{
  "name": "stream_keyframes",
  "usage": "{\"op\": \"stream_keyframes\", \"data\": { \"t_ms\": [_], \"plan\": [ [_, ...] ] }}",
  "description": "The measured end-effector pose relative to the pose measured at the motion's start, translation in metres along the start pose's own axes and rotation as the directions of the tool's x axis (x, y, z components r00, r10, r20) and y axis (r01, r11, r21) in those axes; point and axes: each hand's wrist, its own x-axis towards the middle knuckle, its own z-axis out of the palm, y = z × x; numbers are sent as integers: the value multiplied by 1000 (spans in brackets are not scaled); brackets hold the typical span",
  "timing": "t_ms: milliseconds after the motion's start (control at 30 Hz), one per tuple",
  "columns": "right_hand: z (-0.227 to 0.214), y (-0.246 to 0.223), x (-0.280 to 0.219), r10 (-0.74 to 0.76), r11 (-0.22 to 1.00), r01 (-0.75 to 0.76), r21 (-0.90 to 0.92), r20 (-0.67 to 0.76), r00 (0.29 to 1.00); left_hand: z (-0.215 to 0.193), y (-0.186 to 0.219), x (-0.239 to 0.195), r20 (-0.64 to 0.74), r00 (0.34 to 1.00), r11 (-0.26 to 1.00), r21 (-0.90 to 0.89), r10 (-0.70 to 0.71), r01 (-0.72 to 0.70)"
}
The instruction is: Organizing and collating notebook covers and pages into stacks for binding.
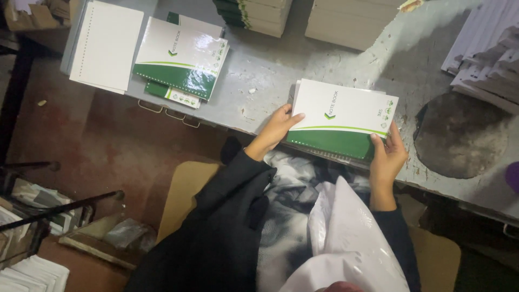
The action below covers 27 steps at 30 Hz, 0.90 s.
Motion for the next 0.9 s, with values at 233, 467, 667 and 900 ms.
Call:
{"op": "stream_keyframes", "data": {
  "t_ms": [233, 467, 667, 900],
  "plan": [
    [4, 2, 4, -47, 977, 39, -208, -31, 998, 0, 2, 2, -2, 1000, 1000, 22, 2, -2],
    [-10, -3, 3, -231, 724, 179, -666, 10, 973, 9, -3, -2, -68, 995, 995, 82, 66, -60],
    [-11, -38, 10, 24, 990, 0, -140, 174, 985, 14, -6, -1, -36, 984, 975, 144, 175, -168],
    [-39, 17, 8, -46, 994, 34, 104, 120, 992, 28, 36, -26, 136, 913, 806, 432, 384, -404]
  ]
}}
